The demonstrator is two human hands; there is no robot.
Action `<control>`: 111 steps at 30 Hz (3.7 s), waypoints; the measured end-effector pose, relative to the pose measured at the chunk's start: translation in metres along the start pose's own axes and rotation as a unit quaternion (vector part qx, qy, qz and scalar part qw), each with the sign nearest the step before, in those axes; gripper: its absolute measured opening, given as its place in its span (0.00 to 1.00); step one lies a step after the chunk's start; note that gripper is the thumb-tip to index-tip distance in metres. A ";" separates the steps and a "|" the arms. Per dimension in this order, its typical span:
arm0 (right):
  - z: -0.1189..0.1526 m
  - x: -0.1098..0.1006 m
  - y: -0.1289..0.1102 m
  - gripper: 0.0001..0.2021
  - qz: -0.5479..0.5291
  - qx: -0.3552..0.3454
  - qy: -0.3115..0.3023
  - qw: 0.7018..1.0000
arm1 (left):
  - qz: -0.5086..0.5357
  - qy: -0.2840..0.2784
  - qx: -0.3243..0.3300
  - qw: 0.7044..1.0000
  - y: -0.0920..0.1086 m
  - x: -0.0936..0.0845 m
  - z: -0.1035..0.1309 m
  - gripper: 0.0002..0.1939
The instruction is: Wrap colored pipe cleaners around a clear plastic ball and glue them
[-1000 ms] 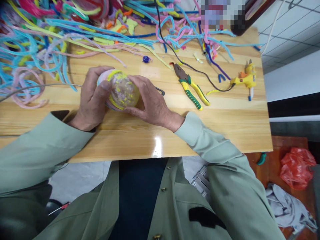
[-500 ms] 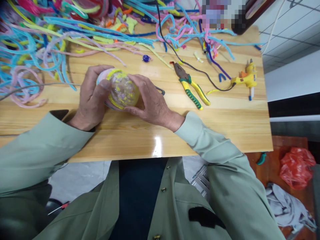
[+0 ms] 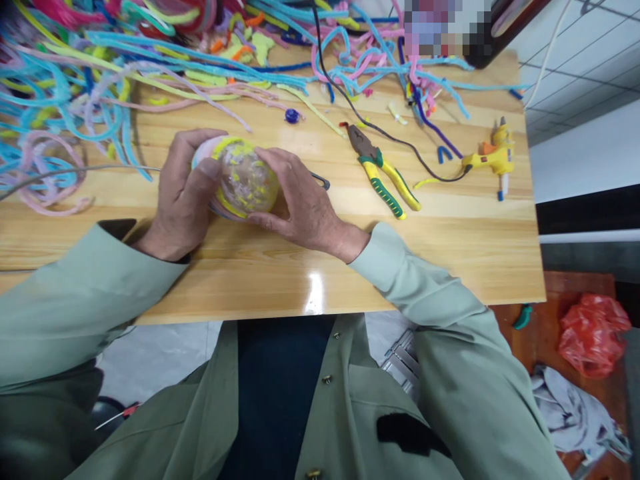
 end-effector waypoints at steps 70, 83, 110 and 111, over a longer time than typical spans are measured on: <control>0.002 -0.003 0.000 0.47 0.002 0.061 -0.030 0.998 | 0.004 0.008 0.008 1.000 0.001 0.000 0.001 0.22; 0.002 -0.006 -0.003 0.39 0.007 -0.008 0.018 1.000 | 0.006 -0.016 0.020 1.000 -0.004 -0.002 0.003 0.27; 0.002 -0.017 -0.002 0.35 0.043 -0.013 0.079 0.996 | -0.026 -0.020 0.023 0.999 -0.015 0.016 0.001 0.41; 0.002 -0.017 -0.001 0.35 0.041 -0.001 0.073 0.997 | -0.030 -0.024 0.025 0.999 -0.014 0.017 0.001 0.43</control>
Point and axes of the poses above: each hand's wrist, its own z-axis away from the middle knuckle, its own x-axis out of the palm, y = z × x, the point moved 5 cm from there along -z, towards the middle knuckle, and after that the axes turned 6 degrees about z, right-handed, at the moved point
